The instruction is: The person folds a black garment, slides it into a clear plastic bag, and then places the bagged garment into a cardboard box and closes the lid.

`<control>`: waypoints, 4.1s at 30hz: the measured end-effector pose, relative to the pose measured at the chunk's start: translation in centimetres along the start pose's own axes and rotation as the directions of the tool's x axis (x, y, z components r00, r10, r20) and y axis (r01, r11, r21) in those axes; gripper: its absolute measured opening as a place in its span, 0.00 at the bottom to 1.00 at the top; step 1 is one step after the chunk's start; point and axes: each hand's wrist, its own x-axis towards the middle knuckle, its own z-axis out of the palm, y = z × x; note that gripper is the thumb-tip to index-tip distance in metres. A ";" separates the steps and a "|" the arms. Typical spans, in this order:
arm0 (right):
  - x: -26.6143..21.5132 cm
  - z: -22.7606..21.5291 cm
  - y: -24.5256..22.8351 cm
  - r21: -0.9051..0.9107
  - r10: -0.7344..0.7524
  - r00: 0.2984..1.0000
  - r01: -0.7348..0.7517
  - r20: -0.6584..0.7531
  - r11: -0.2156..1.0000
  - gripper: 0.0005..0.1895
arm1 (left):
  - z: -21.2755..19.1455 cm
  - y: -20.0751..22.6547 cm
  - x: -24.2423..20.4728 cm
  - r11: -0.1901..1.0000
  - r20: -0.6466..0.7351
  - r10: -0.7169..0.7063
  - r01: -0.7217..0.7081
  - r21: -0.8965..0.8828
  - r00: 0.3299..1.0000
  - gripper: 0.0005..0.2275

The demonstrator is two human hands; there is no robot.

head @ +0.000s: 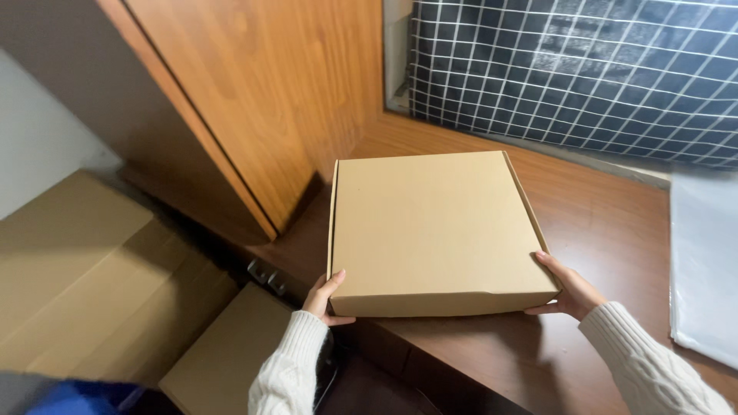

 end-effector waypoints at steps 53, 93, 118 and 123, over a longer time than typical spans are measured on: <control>3.5 36.6 14.0 -0.457 0.242 0.820 0.027 0.519 0.889 0.28 | -29.7 -14.6 -17.3 0.837 -0.697 0.001 -0.382 -0.392 0.717 0.36; 19.0 44.3 33.3 -0.318 0.401 0.912 -0.406 -0.085 0.857 0.27 | -37.3 -29.8 1.7 0.387 -0.617 -0.491 -0.481 -0.787 0.614 0.27; 16.9 43.9 29.7 -0.146 0.505 0.824 -0.484 0.256 0.863 0.04 | -36.4 -19.6 -2.5 0.522 -0.733 -0.256 -0.548 -0.654 0.630 0.28; 11.0 45.0 22.1 -0.182 0.445 0.746 -0.411 0.496 0.893 0.24 | -35.5 -14.1 -6.0 0.563 -0.750 0.005 -0.622 -0.545 0.662 0.22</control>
